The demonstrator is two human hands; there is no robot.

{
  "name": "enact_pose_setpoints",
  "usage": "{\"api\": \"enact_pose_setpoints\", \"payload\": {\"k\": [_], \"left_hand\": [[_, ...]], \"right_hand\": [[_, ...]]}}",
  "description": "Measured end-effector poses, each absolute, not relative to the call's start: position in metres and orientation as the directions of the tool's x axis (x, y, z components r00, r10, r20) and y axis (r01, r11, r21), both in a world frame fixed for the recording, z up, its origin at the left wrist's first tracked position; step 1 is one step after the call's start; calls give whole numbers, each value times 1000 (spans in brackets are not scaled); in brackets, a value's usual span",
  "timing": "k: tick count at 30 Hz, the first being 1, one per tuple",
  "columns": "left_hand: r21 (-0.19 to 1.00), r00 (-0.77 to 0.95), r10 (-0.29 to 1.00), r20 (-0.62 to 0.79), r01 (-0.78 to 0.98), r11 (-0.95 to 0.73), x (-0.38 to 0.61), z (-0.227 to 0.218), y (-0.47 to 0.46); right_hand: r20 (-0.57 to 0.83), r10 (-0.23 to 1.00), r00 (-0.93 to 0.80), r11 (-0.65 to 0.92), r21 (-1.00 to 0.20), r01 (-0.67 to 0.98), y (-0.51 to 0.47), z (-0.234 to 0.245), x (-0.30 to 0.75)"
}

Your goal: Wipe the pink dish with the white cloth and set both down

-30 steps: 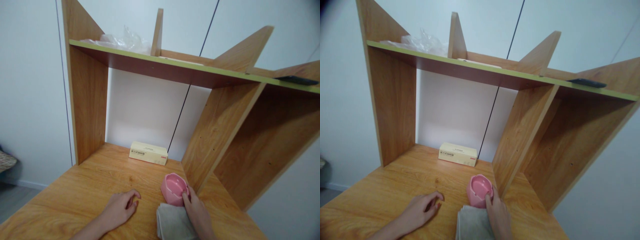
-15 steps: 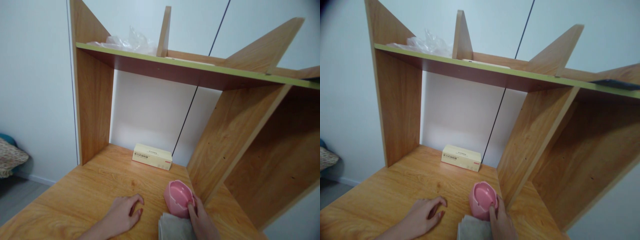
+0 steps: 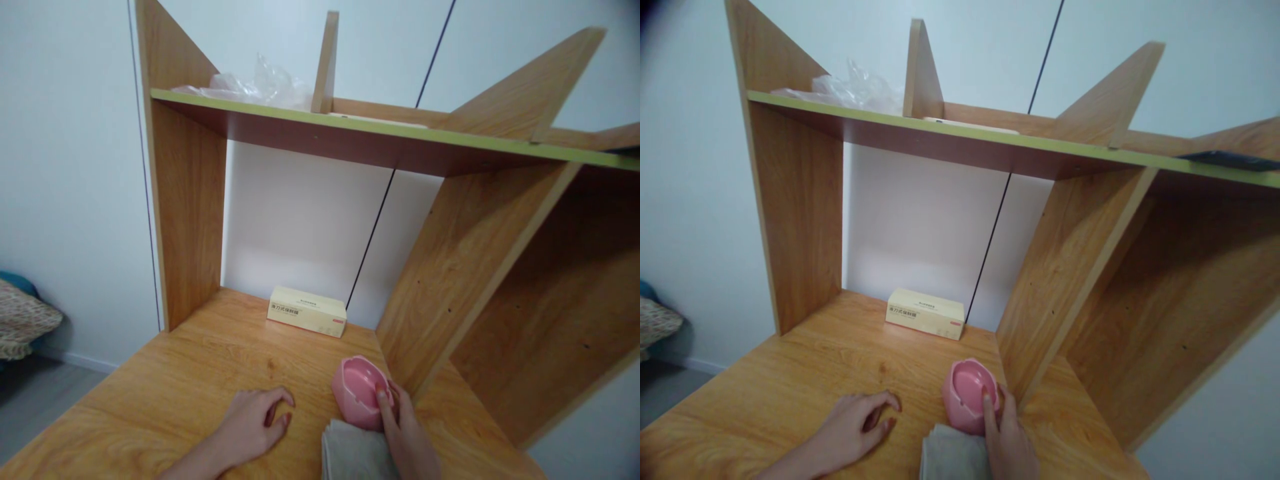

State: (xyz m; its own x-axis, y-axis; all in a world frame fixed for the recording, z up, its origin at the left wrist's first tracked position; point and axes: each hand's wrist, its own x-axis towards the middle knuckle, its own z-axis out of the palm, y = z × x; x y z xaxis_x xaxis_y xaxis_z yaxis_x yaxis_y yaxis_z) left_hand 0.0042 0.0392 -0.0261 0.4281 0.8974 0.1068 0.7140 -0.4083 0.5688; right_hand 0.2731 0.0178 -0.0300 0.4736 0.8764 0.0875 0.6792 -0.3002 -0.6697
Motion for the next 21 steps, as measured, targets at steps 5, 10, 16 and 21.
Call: {"api": "enact_pose_setpoints", "payload": {"k": [5, 10, 16, 21], "left_hand": [[565, 450, 888, 98, 709, -422, 3, -24, 40], [574, 464, 880, 105, 694, -435, 1, -22, 39], [617, 469, 878, 95, 665, -422, 1, -20, 38], [644, 468, 880, 85, 648, -407, 1, -21, 39]], "right_hand": [[81, 875, 478, -296, -692, 658, 18, -26, 269], [81, 870, 487, -321, -657, 682, 20, -26, 267], [109, 877, 469, -289, -659, 694, 22, -31, 270], [108, 871, 480, -313, -631, 710, 23, -33, 272]]}}
